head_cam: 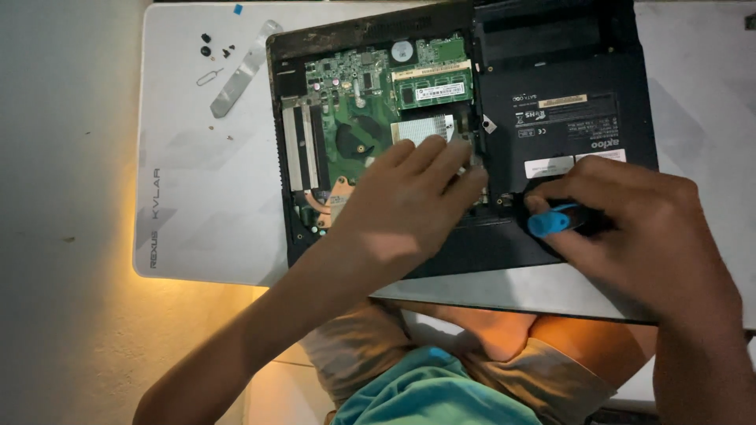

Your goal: Disassembling internal components of a laptop, including disconnecting ribbon cables and removing screws.

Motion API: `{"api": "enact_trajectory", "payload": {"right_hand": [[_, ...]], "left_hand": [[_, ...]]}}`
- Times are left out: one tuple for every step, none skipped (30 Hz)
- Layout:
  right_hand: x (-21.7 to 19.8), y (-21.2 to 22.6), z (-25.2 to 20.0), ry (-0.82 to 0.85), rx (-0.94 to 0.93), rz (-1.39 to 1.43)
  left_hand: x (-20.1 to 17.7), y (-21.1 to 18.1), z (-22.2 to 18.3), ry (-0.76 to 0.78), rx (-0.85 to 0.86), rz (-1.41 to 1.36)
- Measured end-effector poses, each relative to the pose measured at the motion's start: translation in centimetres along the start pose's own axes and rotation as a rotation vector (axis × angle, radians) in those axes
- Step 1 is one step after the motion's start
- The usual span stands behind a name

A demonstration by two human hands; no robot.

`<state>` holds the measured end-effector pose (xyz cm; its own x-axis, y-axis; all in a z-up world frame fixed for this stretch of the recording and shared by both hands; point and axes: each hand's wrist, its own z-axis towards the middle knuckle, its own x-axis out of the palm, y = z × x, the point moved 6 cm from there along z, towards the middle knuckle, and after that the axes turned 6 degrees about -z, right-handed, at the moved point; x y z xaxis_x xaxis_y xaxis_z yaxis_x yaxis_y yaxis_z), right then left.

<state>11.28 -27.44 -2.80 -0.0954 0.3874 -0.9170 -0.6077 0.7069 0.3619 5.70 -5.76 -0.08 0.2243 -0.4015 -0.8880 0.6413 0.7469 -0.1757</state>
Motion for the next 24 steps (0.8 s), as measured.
{"api": "enact_trajectory", "payload": {"right_hand": [[0.0,-0.2,0.0,0.003,0.012,-0.002],[0.1,-0.3,0.0,0.007,0.024,-0.004],[-0.1,-0.1,0.1,0.006,0.02,-0.004],[-0.2,0.2,0.0,0.001,0.008,0.013],[-0.4,0.5,0.0,-0.005,-0.004,0.029],[-0.2,0.3,-0.1,-0.006,-0.006,0.028],[-0.2,0.4,-0.2,-0.03,-0.045,0.004],[-0.2,0.5,-0.3,-0.055,-0.083,-0.022],[-0.2,0.5,-0.6,-0.056,-0.083,-0.023],[-0.1,0.5,-0.8,-0.053,-0.071,-0.094],[0.0,0.4,-1.0,-0.05,-0.059,-0.166],[0.0,0.5,-1.1,-0.051,-0.061,-0.167],[-0.1,0.3,-1.1,-0.05,-0.03,-0.185],[-0.1,0.2,-1.2,-0.049,0.001,-0.202],[-0.2,0.0,-1.2,-0.05,0.0,-0.203],[-0.2,0.0,-1.3,-0.049,-0.008,-0.169],[-0.3,-0.1,-1.4,-0.049,-0.015,-0.135],[-0.4,-0.2,-1.5,-0.049,-0.015,-0.138],[-0.3,-0.3,-1.5,-0.021,-0.031,-0.116],[-0.2,-0.2,-1.6,0.006,-0.048,-0.095],[0.0,-0.4,-1.8,0.005,-0.048,-0.098],[0.2,-0.3,-1.9,0.001,-0.083,-0.113],[0.4,-0.3,-2.0,-0.002,-0.117,-0.127],[0.4,-0.2,-2.0,-0.003,-0.12,-0.13]], "left_hand": [[0.6,0.0,0.0,0.01,-0.019,-0.006],[1.2,0.1,0.0,0.021,-0.04,-0.012],[1.1,0.0,0.1,0.019,-0.041,-0.009],[1.1,-0.1,0.1,0.009,-0.052,-0.039],[1.0,-0.2,0.2,-0.001,-0.063,-0.069],[1.0,-0.3,0.2,-0.001,-0.063,-0.068],[1.1,-0.3,0.2,0.006,-0.07,-0.057],[1.2,-0.4,0.3,0.013,-0.075,-0.048],[1.1,-0.6,0.3,0.011,-0.073,-0.048],[1.0,-0.7,0.3,0.01,-0.079,-0.053],[0.9,-0.8,0.2,0.008,-0.084,-0.057],[1.3,-0.8,0.1,0.006,-0.084,-0.056],[1.7,-0.7,0.0,0.001,-0.097,-0.032],[2.1,-0.6,-0.1,-0.003,-0.109,-0.008],[2.3,-0.7,-0.2,-0.005,-0.109,-0.007],[2.4,-0.7,-0.4,-0.014,-0.112,-0.011],[2.5,-0.8,-0.6,-0.024,-0.114,-0.016],[2.7,-0.8,-0.6,-0.026,-0.114,-0.017],[2.6,-0.6,-0.7,-0.058,-0.134,-0.09],[2.6,-0.5,-0.8,-0.091,-0.153,-0.163],[2.4,-0.3,-0.8,-0.094,-0.152,-0.164],[2.5,-0.1,-0.9,-0.056,-0.168,-0.197],[2.6,0.2,-0.9,-0.018,-0.184,-0.231],[2.6,0.3,-0.9,-0.022,-0.184,-0.23]]}}
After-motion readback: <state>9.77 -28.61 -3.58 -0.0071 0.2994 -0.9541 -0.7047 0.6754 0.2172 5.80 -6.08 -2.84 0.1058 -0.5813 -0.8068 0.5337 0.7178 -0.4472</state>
